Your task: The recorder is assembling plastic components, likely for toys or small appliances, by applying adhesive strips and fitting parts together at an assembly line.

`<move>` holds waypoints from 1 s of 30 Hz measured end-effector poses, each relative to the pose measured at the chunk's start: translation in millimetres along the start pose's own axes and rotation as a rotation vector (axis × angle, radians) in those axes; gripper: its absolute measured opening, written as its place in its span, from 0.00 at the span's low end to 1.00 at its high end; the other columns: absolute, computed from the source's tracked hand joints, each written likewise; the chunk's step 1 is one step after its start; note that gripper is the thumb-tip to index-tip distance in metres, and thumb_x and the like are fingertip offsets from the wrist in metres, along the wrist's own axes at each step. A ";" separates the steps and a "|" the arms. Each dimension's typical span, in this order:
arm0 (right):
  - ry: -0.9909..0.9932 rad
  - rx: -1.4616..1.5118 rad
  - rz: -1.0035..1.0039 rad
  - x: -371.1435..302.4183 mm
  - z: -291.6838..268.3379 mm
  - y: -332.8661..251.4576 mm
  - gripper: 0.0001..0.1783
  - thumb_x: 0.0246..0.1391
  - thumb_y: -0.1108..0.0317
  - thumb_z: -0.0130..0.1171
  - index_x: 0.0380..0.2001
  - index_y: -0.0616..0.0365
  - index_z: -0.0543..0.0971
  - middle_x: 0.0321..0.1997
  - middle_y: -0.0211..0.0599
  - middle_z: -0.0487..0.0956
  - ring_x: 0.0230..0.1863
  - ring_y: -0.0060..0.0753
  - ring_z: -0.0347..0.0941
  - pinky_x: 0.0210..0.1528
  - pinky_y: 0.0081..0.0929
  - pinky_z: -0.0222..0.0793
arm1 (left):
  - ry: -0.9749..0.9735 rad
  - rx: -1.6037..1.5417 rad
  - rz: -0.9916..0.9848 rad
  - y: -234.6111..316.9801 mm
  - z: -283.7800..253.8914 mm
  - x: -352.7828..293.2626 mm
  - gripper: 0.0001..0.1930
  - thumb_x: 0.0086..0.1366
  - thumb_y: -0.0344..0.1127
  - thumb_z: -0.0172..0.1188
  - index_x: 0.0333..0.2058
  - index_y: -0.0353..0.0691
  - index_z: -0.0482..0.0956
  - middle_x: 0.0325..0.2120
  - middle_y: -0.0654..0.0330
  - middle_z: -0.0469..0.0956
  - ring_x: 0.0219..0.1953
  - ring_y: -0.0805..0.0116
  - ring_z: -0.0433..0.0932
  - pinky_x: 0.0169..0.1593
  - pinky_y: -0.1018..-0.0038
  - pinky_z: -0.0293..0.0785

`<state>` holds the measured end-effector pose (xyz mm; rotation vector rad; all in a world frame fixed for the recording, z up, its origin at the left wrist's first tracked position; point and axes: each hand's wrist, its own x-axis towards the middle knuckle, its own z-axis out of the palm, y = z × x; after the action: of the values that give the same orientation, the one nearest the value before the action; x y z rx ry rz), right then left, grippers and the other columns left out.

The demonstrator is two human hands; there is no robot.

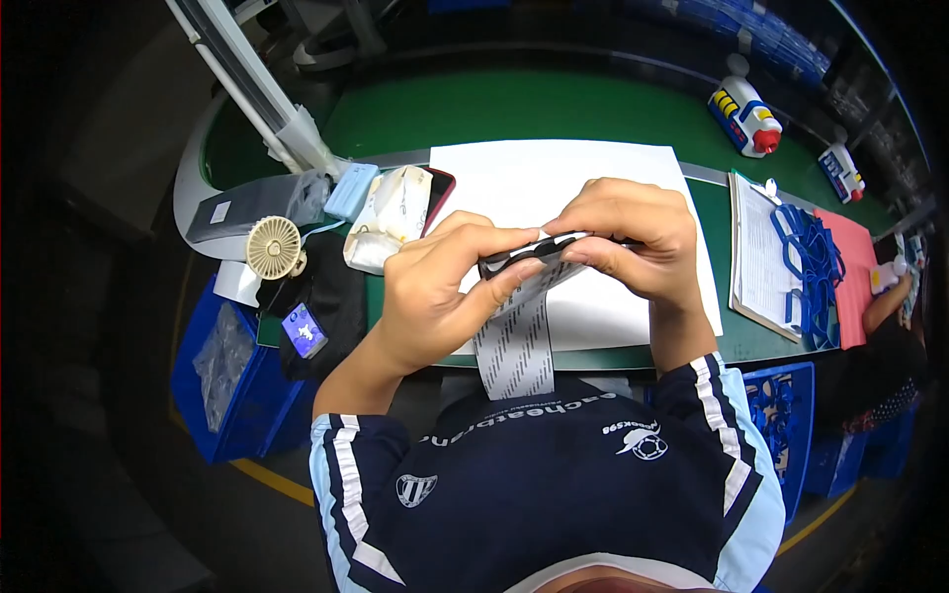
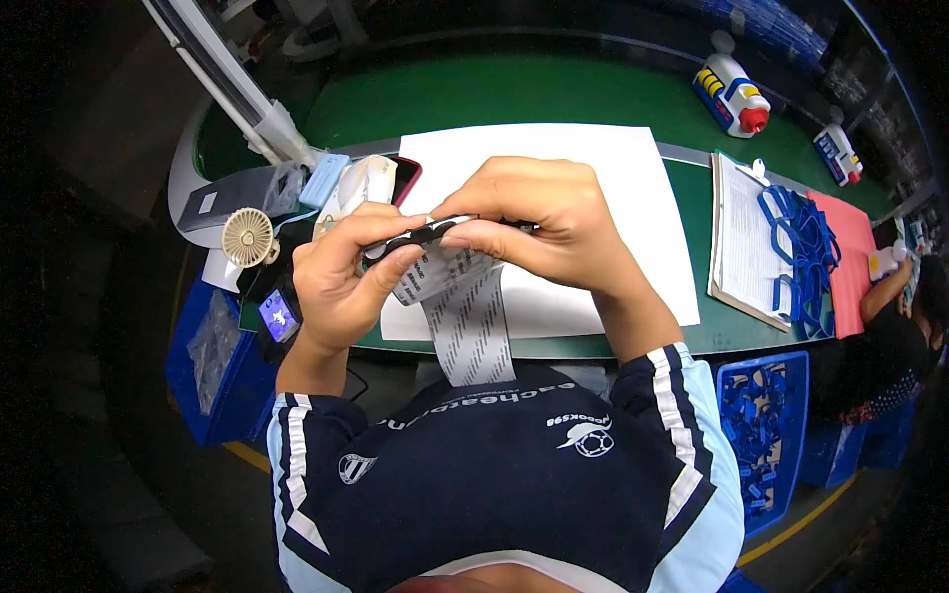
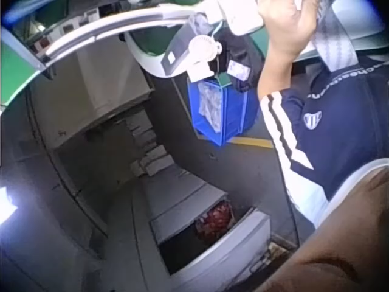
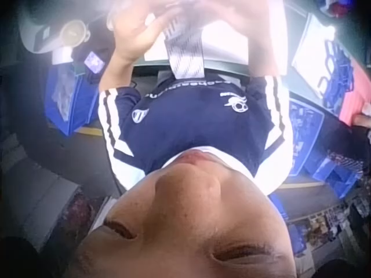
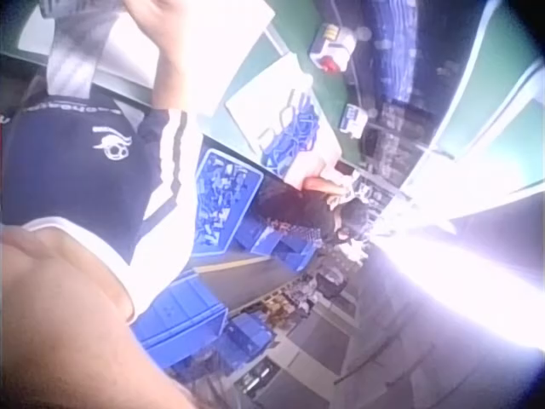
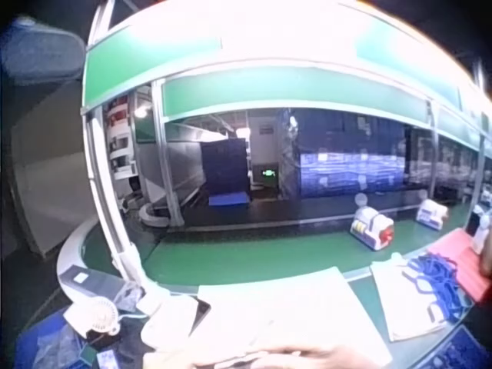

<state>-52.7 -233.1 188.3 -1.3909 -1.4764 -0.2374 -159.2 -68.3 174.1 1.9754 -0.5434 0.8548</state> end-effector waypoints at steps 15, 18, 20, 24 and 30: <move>0.053 -0.078 0.055 -2.1 3.4 2.1 0.04 0.41 0.74 0.61 0.23 0.63 0.79 0.20 0.35 0.76 0.19 0.25 0.72 0.20 0.16 0.64 | 0.237 -0.138 0.040 -9.3 10.0 -7.6 0.18 0.47 0.22 0.64 0.37 0.32 0.69 0.29 0.54 0.76 0.24 0.71 0.73 0.27 0.79 0.69; 0.073 -0.079 0.058 -4.6 4.4 4.7 0.04 0.42 0.73 0.61 0.23 0.63 0.79 0.19 0.35 0.76 0.18 0.25 0.71 0.19 0.16 0.63 | 0.164 -0.047 0.193 -18.7 6.4 -5.8 0.16 0.47 0.21 0.64 0.35 0.34 0.69 0.28 0.54 0.76 0.22 0.70 0.71 0.27 0.79 0.69; 0.070 -0.063 0.087 -5.4 4.9 4.0 0.04 0.42 0.73 0.61 0.23 0.63 0.79 0.19 0.35 0.76 0.18 0.24 0.70 0.19 0.16 0.62 | 0.147 -0.022 0.220 -18.8 4.9 -4.4 0.16 0.47 0.21 0.64 0.34 0.34 0.69 0.28 0.54 0.76 0.22 0.69 0.70 0.27 0.78 0.68; 0.073 -0.063 0.088 -5.6 5.7 3.9 0.04 0.42 0.73 0.61 0.23 0.63 0.79 0.19 0.34 0.76 0.18 0.24 0.70 0.18 0.16 0.61 | 0.073 0.060 0.283 -22.0 0.8 -4.5 0.14 0.47 0.21 0.64 0.32 0.36 0.69 0.26 0.54 0.76 0.23 0.66 0.69 0.27 0.77 0.66; 0.048 -0.059 0.072 -6.8 7.0 4.6 0.04 0.42 0.74 0.61 0.23 0.63 0.79 0.18 0.34 0.76 0.18 0.23 0.70 0.18 0.16 0.61 | 0.102 -0.001 0.245 -21.1 3.1 -7.8 0.15 0.45 0.20 0.64 0.31 0.37 0.69 0.25 0.54 0.76 0.21 0.63 0.69 0.27 0.75 0.66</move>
<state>-54.1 -230.8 178.0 -1.4736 -1.3871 -0.2687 -149.4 -59.8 155.4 1.8774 -0.7360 1.0992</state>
